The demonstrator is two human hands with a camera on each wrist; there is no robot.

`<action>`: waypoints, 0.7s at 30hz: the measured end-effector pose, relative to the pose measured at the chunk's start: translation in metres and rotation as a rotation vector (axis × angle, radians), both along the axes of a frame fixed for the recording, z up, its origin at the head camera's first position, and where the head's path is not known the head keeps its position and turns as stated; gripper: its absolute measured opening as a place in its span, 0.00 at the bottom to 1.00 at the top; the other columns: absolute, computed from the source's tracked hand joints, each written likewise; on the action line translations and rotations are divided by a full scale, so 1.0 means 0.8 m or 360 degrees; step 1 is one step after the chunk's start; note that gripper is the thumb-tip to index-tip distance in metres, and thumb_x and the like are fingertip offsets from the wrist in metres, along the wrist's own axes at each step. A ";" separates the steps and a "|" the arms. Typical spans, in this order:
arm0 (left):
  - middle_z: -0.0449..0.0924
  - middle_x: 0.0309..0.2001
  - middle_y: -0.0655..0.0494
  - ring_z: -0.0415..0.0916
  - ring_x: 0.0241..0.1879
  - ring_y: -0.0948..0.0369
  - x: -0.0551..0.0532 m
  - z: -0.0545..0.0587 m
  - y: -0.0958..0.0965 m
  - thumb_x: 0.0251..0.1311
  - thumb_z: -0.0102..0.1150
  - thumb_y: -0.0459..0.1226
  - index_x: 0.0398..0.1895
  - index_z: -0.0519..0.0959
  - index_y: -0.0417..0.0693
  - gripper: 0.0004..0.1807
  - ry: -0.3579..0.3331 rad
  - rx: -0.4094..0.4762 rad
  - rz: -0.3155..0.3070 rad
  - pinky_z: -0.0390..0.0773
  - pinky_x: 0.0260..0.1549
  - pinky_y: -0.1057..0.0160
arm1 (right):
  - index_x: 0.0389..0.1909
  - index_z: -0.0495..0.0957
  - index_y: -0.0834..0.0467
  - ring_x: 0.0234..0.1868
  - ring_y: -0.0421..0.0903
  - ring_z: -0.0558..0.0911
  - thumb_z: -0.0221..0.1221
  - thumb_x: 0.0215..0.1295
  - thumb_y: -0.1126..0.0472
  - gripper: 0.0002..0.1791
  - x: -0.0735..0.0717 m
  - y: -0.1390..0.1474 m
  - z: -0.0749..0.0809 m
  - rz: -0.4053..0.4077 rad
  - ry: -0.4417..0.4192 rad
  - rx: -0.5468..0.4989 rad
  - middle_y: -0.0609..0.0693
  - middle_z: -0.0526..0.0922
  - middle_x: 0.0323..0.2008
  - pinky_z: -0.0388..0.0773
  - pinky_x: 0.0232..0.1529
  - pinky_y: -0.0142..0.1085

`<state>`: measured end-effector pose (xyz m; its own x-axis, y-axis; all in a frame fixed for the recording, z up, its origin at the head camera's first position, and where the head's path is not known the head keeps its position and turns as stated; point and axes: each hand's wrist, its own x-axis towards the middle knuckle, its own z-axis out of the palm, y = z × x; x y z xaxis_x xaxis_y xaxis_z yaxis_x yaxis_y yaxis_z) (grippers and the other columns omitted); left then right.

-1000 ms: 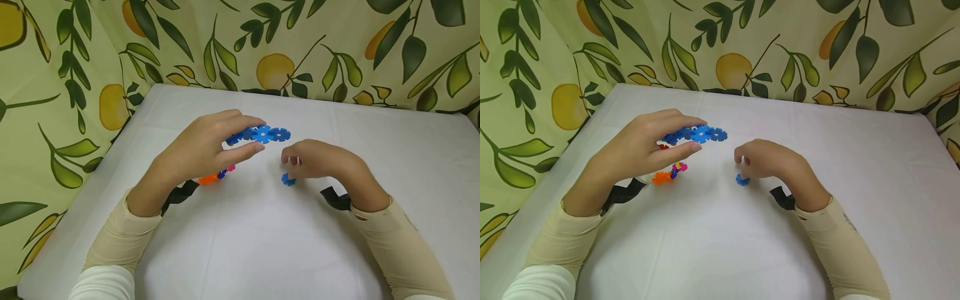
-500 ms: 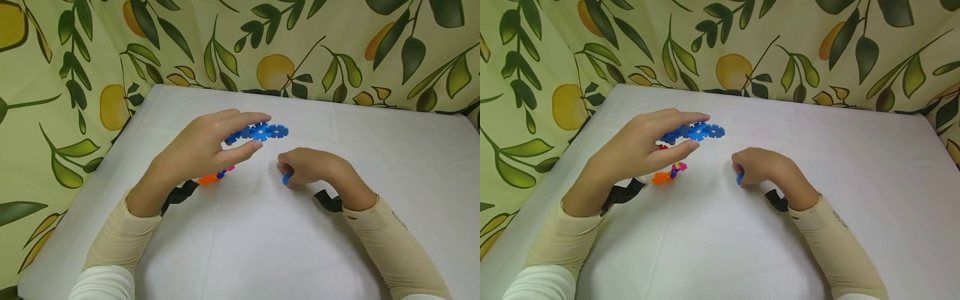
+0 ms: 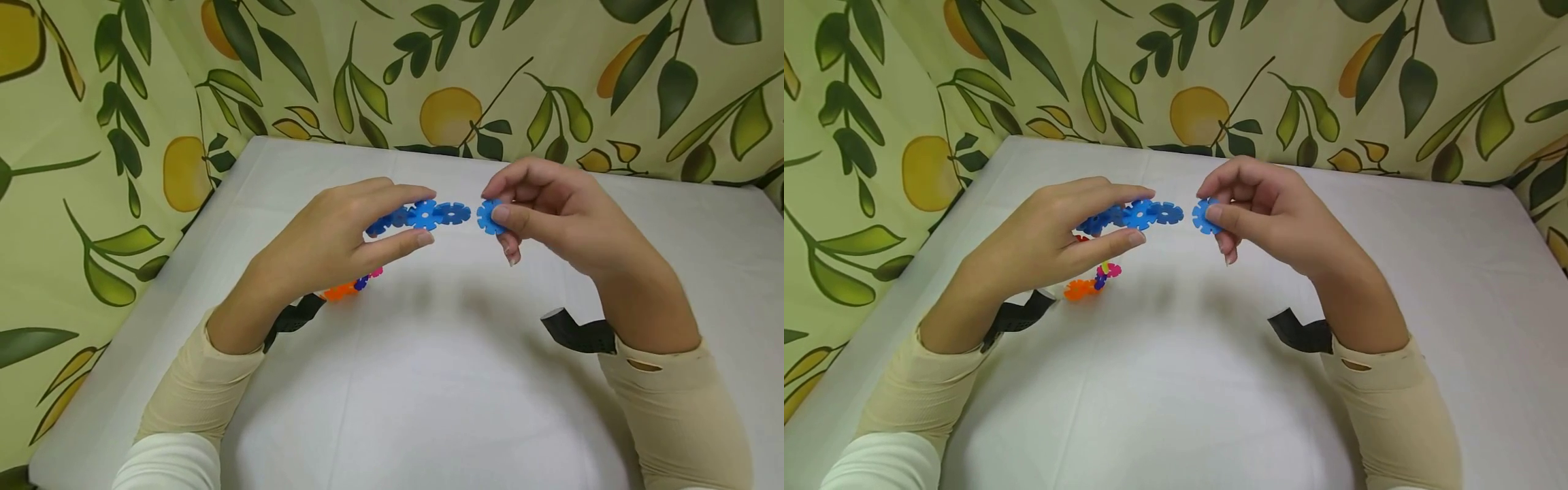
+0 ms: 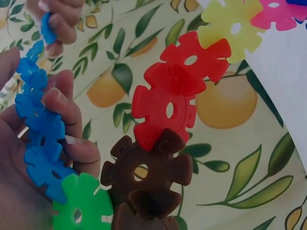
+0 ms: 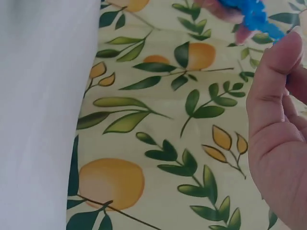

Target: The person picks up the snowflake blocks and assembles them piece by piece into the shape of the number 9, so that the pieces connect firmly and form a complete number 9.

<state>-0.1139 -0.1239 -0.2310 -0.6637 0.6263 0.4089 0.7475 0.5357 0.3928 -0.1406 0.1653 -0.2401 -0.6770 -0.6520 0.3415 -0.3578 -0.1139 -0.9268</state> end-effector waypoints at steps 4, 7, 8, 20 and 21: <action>0.80 0.44 0.62 0.73 0.40 0.68 0.000 0.000 0.002 0.68 0.60 0.53 0.62 0.78 0.49 0.26 -0.0003 -0.0014 0.0014 0.77 0.41 0.66 | 0.50 0.71 0.74 0.23 0.52 0.77 0.51 0.68 0.82 0.12 0.009 -0.002 0.006 0.0000 -0.0057 -0.0083 0.61 0.75 0.30 0.82 0.27 0.38; 0.79 0.43 0.62 0.74 0.40 0.67 0.001 0.000 0.002 0.68 0.60 0.53 0.61 0.79 0.49 0.25 -0.0007 -0.0011 0.0005 0.76 0.40 0.66 | 0.49 0.72 0.73 0.21 0.52 0.77 0.52 0.66 0.82 0.12 0.014 -0.006 0.008 -0.0038 -0.0053 -0.0095 0.61 0.75 0.28 0.81 0.24 0.39; 0.80 0.43 0.62 0.74 0.40 0.67 0.001 0.000 0.003 0.68 0.60 0.53 0.61 0.79 0.49 0.25 -0.0008 -0.0012 0.0004 0.76 0.40 0.66 | 0.48 0.72 0.73 0.20 0.52 0.77 0.52 0.66 0.82 0.11 0.015 -0.007 0.008 -0.0064 -0.0049 -0.0090 0.62 0.76 0.28 0.81 0.23 0.39; 0.79 0.41 0.63 0.72 0.38 0.68 0.000 -0.001 0.004 0.67 0.63 0.51 0.59 0.80 0.48 0.24 0.0019 0.0008 -0.0019 0.76 0.39 0.67 | 0.48 0.71 0.77 0.22 0.53 0.79 0.53 0.65 0.83 0.11 0.019 -0.008 0.011 -0.0185 -0.0101 -0.0066 0.65 0.76 0.30 0.83 0.28 0.39; 0.79 0.41 0.63 0.72 0.38 0.68 0.000 -0.001 0.004 0.67 0.63 0.51 0.59 0.80 0.48 0.24 0.0021 0.0012 -0.0021 0.75 0.38 0.67 | 0.48 0.71 0.77 0.22 0.53 0.79 0.53 0.65 0.83 0.11 0.019 -0.009 0.011 -0.0195 -0.0107 -0.0073 0.65 0.76 0.30 0.83 0.27 0.39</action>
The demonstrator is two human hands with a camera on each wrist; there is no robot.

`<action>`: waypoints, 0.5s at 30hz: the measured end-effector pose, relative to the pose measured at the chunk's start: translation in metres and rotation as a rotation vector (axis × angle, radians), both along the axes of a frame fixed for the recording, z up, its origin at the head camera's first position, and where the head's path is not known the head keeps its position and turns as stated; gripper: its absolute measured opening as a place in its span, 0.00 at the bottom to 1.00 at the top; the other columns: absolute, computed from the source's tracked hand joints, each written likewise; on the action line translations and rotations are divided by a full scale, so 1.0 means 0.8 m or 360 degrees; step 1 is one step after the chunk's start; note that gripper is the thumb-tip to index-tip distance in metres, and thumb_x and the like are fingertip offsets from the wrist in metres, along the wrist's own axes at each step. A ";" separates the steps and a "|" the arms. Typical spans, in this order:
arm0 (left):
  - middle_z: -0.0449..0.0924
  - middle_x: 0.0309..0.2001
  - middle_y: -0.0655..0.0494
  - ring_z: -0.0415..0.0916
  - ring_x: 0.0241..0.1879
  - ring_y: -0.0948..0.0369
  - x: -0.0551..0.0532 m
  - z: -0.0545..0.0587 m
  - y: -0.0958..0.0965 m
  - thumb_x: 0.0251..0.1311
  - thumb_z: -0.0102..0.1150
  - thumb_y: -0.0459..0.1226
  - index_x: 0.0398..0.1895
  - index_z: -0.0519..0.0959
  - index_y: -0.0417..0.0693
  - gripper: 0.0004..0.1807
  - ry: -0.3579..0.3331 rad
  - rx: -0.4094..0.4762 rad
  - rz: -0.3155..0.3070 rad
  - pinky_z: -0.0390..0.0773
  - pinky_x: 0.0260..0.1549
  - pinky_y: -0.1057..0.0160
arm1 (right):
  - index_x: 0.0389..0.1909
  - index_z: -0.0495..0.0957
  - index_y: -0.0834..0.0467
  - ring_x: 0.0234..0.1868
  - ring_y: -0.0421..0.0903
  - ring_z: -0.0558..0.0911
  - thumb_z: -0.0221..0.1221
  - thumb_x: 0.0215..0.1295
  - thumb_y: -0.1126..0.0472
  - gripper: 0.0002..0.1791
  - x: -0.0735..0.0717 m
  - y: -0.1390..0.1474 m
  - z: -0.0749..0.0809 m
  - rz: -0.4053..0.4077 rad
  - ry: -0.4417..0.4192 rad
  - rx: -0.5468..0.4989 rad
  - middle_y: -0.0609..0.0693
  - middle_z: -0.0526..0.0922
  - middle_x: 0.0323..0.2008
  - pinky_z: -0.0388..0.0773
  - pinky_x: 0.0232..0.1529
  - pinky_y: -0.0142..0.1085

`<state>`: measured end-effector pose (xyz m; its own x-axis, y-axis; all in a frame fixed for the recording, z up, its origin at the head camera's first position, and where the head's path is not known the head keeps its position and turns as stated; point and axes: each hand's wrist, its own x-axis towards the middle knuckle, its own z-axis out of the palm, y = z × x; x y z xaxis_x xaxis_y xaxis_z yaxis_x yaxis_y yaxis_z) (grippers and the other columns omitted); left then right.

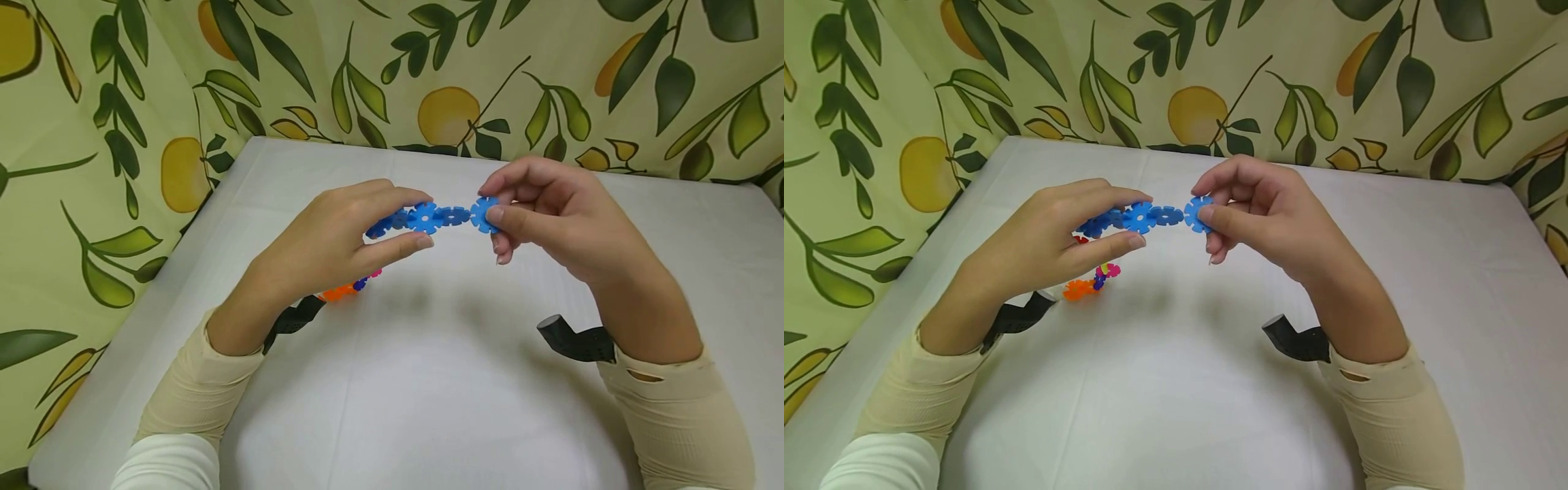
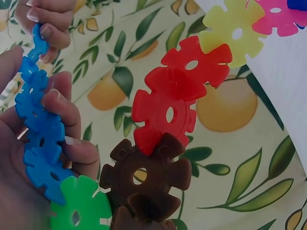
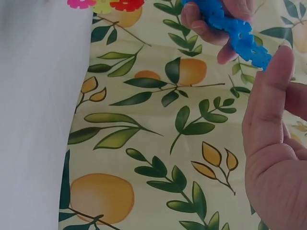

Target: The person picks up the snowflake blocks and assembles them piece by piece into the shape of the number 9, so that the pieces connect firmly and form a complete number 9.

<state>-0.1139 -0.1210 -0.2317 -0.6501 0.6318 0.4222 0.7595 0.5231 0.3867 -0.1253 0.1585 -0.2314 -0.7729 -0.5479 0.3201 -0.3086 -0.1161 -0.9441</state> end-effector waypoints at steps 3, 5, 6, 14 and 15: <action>0.79 0.41 0.62 0.72 0.38 0.68 0.001 0.001 0.000 0.67 0.63 0.51 0.59 0.80 0.48 0.23 0.0000 0.0003 0.0000 0.75 0.38 0.67 | 0.46 0.72 0.78 0.23 0.54 0.82 0.53 0.64 0.83 0.10 0.000 -0.001 0.000 -0.0005 -0.0028 -0.0071 0.67 0.77 0.29 0.84 0.28 0.40; 0.79 0.40 0.62 0.73 0.38 0.67 0.001 0.001 0.000 0.66 0.64 0.51 0.58 0.80 0.48 0.23 -0.0010 0.0002 0.0002 0.76 0.38 0.66 | 0.46 0.72 0.79 0.24 0.55 0.84 0.53 0.64 0.84 0.10 0.001 -0.002 0.000 -0.0011 -0.0040 -0.0107 0.69 0.77 0.29 0.84 0.29 0.42; 0.79 0.41 0.61 0.73 0.38 0.66 0.001 0.001 0.001 0.66 0.64 0.50 0.58 0.80 0.48 0.23 -0.0018 -0.0002 0.0005 0.76 0.38 0.66 | 0.46 0.72 0.79 0.25 0.56 0.85 0.53 0.64 0.84 0.10 0.001 -0.003 0.000 -0.0018 -0.0045 -0.0110 0.70 0.77 0.29 0.84 0.29 0.42; 0.80 0.41 0.59 0.74 0.39 0.65 0.001 0.001 0.002 0.64 0.66 0.51 0.58 0.80 0.47 0.25 -0.0055 -0.0043 0.0022 0.77 0.39 0.65 | 0.46 0.74 0.74 0.19 0.55 0.82 0.57 0.67 0.79 0.09 0.006 -0.009 -0.001 -0.0105 0.0003 0.0091 0.67 0.80 0.26 0.83 0.23 0.43; 0.80 0.41 0.59 0.74 0.39 0.65 0.001 0.001 0.003 0.64 0.66 0.51 0.58 0.80 0.47 0.25 -0.0057 -0.0048 0.0021 0.76 0.39 0.65 | 0.46 0.74 0.73 0.17 0.54 0.81 0.57 0.67 0.78 0.08 0.007 -0.010 -0.001 -0.0098 0.0023 0.0118 0.66 0.79 0.25 0.82 0.21 0.41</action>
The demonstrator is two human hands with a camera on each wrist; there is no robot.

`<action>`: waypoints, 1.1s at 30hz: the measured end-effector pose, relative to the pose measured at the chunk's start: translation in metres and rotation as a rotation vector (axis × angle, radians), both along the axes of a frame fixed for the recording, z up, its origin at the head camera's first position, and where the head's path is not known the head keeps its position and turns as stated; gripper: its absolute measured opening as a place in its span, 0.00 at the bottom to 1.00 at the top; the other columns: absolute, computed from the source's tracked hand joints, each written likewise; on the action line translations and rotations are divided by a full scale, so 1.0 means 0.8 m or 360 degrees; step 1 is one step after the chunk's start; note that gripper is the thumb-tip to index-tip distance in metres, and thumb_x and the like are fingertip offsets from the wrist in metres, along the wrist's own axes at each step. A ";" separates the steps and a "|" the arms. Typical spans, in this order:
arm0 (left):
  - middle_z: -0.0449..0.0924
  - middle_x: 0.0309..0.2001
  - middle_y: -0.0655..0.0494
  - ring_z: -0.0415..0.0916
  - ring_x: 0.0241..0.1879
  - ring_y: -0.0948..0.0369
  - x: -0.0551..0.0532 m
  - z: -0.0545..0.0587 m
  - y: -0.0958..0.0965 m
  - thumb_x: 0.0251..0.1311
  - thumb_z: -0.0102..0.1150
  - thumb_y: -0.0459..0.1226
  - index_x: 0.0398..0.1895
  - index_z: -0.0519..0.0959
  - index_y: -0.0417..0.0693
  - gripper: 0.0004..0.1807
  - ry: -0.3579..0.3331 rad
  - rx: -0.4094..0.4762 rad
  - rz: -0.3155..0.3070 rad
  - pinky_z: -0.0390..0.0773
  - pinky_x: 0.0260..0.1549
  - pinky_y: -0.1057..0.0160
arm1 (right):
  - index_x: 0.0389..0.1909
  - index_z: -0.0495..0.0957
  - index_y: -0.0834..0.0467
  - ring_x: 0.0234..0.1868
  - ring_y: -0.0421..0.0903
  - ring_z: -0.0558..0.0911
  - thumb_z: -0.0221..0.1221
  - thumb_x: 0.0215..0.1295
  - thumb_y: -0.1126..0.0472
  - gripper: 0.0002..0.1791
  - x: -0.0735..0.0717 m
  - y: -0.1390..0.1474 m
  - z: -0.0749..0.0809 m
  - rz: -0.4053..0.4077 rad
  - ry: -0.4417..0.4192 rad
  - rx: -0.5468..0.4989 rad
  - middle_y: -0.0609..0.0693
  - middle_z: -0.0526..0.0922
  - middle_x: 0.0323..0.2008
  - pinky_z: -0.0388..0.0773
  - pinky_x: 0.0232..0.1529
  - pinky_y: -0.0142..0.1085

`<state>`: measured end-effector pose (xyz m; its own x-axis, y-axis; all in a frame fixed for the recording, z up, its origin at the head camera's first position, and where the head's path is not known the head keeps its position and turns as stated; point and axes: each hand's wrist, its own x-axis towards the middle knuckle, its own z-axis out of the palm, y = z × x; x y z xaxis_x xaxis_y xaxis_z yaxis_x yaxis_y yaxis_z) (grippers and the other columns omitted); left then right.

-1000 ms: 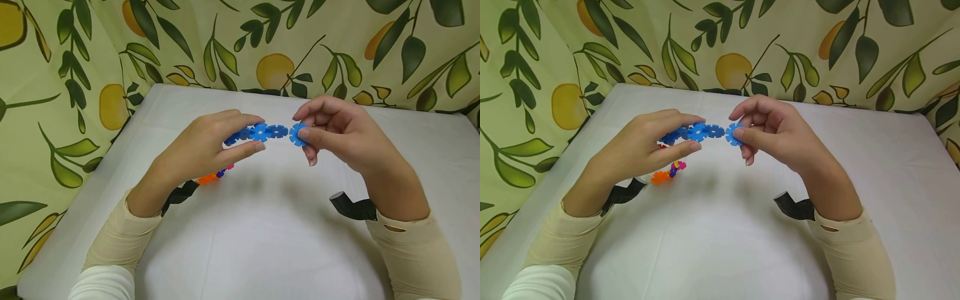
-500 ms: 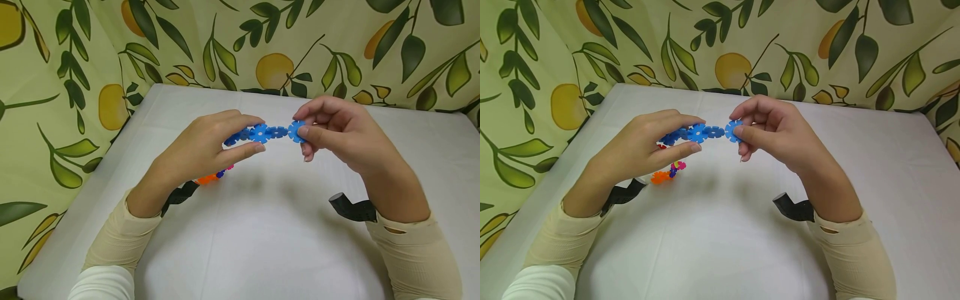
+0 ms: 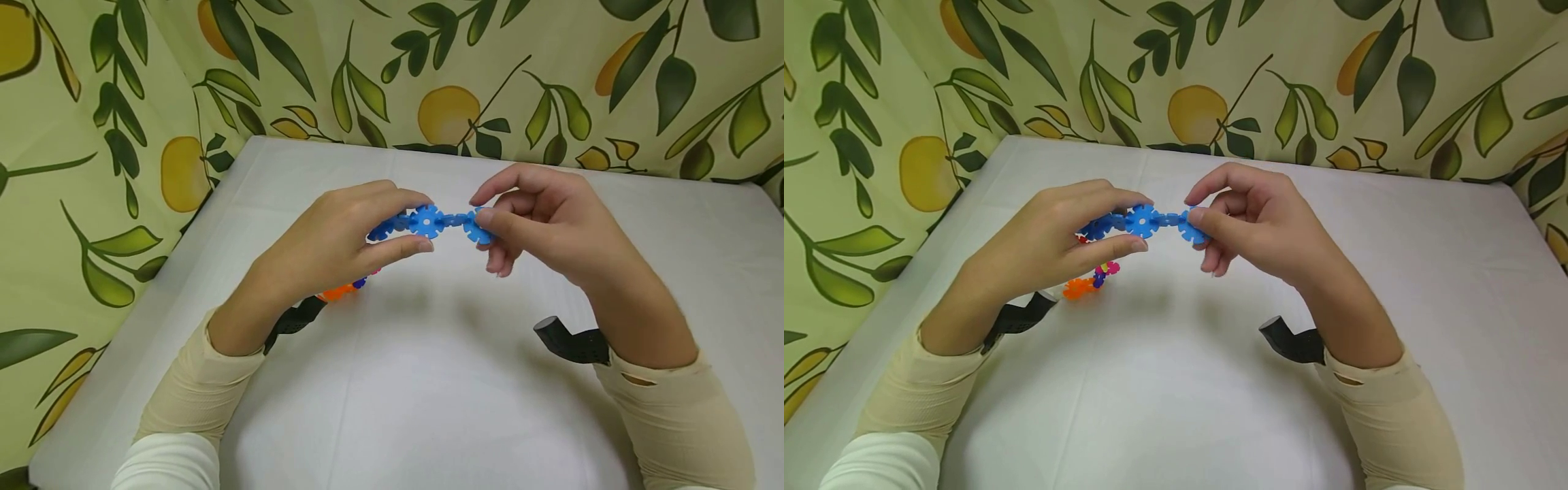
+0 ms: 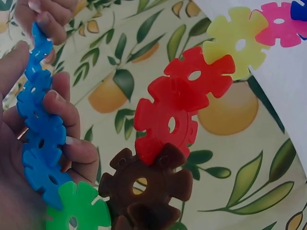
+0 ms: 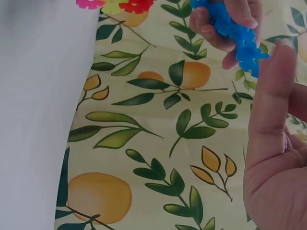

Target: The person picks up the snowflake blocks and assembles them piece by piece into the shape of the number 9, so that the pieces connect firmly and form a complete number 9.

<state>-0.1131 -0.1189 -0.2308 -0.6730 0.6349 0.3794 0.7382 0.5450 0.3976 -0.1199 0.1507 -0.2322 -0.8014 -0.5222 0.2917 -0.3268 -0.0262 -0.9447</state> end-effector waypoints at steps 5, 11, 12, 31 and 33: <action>0.78 0.39 0.61 0.72 0.36 0.66 0.001 -0.001 0.001 0.64 0.66 0.50 0.58 0.80 0.46 0.25 -0.0025 -0.0020 -0.0020 0.75 0.36 0.66 | 0.46 0.75 0.67 0.12 0.48 0.71 0.55 0.71 0.74 0.06 0.001 -0.004 -0.003 0.0004 0.0057 0.0058 0.61 0.76 0.21 0.72 0.12 0.35; 0.76 0.37 0.61 0.71 0.35 0.65 0.001 -0.001 0.003 0.63 0.66 0.49 0.57 0.80 0.45 0.24 0.0010 -0.0015 -0.0051 0.73 0.36 0.66 | 0.46 0.73 0.65 0.10 0.48 0.66 0.54 0.73 0.72 0.05 0.002 -0.009 -0.005 -0.0076 -0.0018 0.0077 0.60 0.74 0.19 0.64 0.08 0.34; 0.77 0.36 0.61 0.71 0.35 0.64 0.001 -0.001 0.003 0.63 0.66 0.49 0.57 0.80 0.45 0.24 0.0018 -0.0011 -0.0053 0.73 0.36 0.66 | 0.46 0.73 0.65 0.10 0.48 0.65 0.54 0.73 0.72 0.05 0.002 -0.009 -0.005 -0.0078 -0.0028 0.0066 0.60 0.74 0.18 0.63 0.08 0.34; 0.75 0.32 0.61 0.67 0.30 0.67 0.001 -0.007 0.005 0.61 0.67 0.46 0.53 0.82 0.43 0.22 0.0127 0.0039 -0.0130 0.70 0.32 0.67 | 0.44 0.71 0.67 0.09 0.48 0.63 0.55 0.73 0.70 0.04 0.001 -0.012 -0.009 -0.0057 -0.0136 0.0042 0.59 0.74 0.18 0.58 0.06 0.36; 0.75 0.32 0.61 0.67 0.30 0.67 0.001 -0.007 0.004 0.61 0.67 0.46 0.53 0.82 0.43 0.22 0.0128 0.0035 -0.0128 0.70 0.32 0.67 | 0.44 0.71 0.67 0.09 0.48 0.62 0.55 0.73 0.70 0.04 0.001 -0.012 -0.009 -0.0052 -0.0151 0.0055 0.58 0.74 0.18 0.57 0.06 0.36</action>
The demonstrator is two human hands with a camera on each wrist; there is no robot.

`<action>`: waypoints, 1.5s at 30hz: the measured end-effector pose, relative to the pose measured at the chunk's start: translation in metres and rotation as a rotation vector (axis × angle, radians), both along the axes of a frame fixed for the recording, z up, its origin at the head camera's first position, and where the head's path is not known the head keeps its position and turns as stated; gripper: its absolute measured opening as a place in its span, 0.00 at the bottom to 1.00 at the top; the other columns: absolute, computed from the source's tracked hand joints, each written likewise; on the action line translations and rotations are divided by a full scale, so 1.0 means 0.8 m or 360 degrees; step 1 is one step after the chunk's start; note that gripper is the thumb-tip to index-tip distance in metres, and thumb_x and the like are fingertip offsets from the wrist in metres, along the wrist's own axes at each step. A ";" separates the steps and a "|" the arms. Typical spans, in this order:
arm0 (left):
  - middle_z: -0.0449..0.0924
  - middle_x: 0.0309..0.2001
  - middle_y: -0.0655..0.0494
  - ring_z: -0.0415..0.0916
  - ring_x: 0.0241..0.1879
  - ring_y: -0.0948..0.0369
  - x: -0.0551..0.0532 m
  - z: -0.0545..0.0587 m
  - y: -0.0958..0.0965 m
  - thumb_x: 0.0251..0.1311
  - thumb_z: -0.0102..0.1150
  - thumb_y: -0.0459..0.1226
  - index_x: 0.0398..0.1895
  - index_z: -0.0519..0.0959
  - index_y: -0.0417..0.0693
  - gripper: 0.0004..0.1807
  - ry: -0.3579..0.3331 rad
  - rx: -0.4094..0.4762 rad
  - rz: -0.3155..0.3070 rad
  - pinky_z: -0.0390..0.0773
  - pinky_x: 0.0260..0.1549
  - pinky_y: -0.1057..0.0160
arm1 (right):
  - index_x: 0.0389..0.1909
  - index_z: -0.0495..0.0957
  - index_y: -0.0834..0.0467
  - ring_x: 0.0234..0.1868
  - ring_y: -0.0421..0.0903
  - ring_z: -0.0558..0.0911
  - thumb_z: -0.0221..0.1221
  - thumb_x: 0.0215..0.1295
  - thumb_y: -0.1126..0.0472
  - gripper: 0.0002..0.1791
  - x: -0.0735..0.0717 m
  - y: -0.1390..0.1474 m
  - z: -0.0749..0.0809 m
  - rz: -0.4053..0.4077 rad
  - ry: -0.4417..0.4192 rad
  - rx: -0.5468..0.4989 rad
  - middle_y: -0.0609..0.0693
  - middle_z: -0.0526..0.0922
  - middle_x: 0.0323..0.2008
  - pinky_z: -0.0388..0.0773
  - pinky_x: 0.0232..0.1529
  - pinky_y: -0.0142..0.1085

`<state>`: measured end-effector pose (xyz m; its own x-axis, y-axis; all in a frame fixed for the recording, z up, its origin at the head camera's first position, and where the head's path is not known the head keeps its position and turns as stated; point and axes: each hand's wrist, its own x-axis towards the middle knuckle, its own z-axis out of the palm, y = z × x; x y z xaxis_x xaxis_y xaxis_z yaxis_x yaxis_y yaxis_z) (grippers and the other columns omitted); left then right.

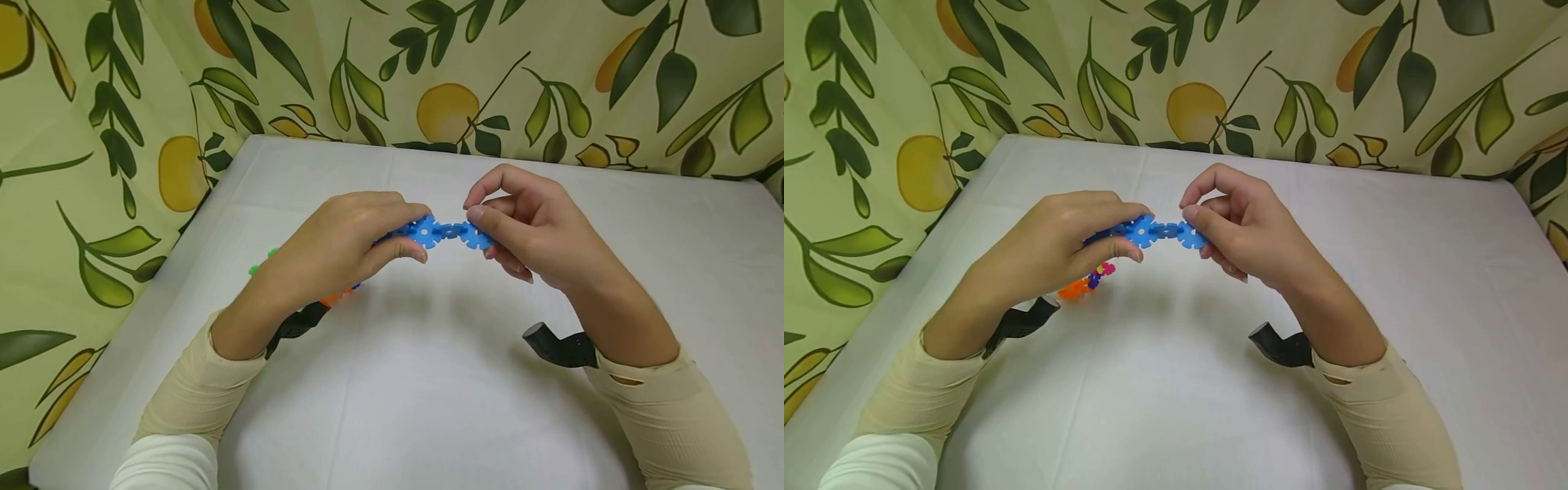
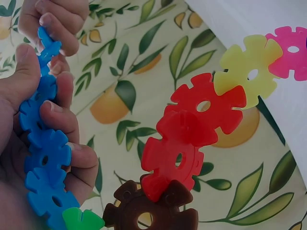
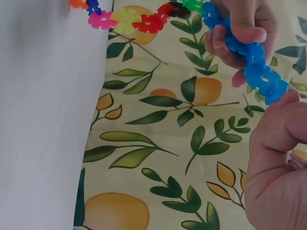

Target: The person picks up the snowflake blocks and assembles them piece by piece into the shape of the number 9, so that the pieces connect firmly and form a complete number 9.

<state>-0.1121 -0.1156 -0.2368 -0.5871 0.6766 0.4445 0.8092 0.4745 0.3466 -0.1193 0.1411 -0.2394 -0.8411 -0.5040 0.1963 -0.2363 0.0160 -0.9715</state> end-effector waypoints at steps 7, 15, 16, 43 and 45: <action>0.75 0.31 0.60 0.68 0.30 0.66 0.000 0.000 -0.001 0.60 0.68 0.45 0.52 0.82 0.42 0.22 0.0020 0.0000 0.0009 0.70 0.32 0.66 | 0.44 0.70 0.69 0.09 0.48 0.62 0.56 0.73 0.68 0.07 0.000 -0.003 -0.002 0.0012 -0.0023 -0.0013 0.59 0.74 0.18 0.55 0.06 0.36; 0.76 0.31 0.59 0.68 0.29 0.65 -0.002 0.001 -0.004 0.60 0.69 0.44 0.53 0.82 0.40 0.22 0.0009 0.0000 0.0055 0.71 0.31 0.66 | 0.42 0.73 0.67 0.09 0.48 0.62 0.56 0.72 0.70 0.03 0.002 -0.015 -0.010 -0.0108 -0.0027 -0.0139 0.58 0.74 0.16 0.56 0.06 0.35; 0.76 0.31 0.59 0.68 0.30 0.65 -0.001 0.001 -0.004 0.59 0.69 0.44 0.52 0.82 0.40 0.22 0.0006 0.0000 0.0057 0.71 0.31 0.66 | 0.42 0.73 0.67 0.09 0.48 0.62 0.56 0.72 0.70 0.03 0.001 -0.016 -0.011 -0.0118 -0.0034 -0.0158 0.58 0.74 0.16 0.56 0.06 0.35; 0.77 0.31 0.58 0.69 0.30 0.62 0.011 0.002 0.001 0.61 0.67 0.47 0.51 0.82 0.40 0.23 0.0155 -0.0080 0.0100 0.71 0.33 0.66 | 0.46 0.71 0.69 0.12 0.45 0.69 0.53 0.72 0.75 0.05 0.006 -0.032 -0.019 -0.0432 0.0571 0.0111 0.54 0.76 0.16 0.67 0.13 0.31; 0.77 0.31 0.58 0.70 0.30 0.61 0.011 0.000 0.003 0.61 0.67 0.47 0.51 0.82 0.39 0.23 0.0207 -0.0070 0.0114 0.72 0.33 0.65 | 0.47 0.71 0.69 0.12 0.45 0.69 0.53 0.72 0.74 0.06 0.007 -0.033 -0.022 -0.0470 0.0610 0.0084 0.53 0.75 0.16 0.67 0.13 0.31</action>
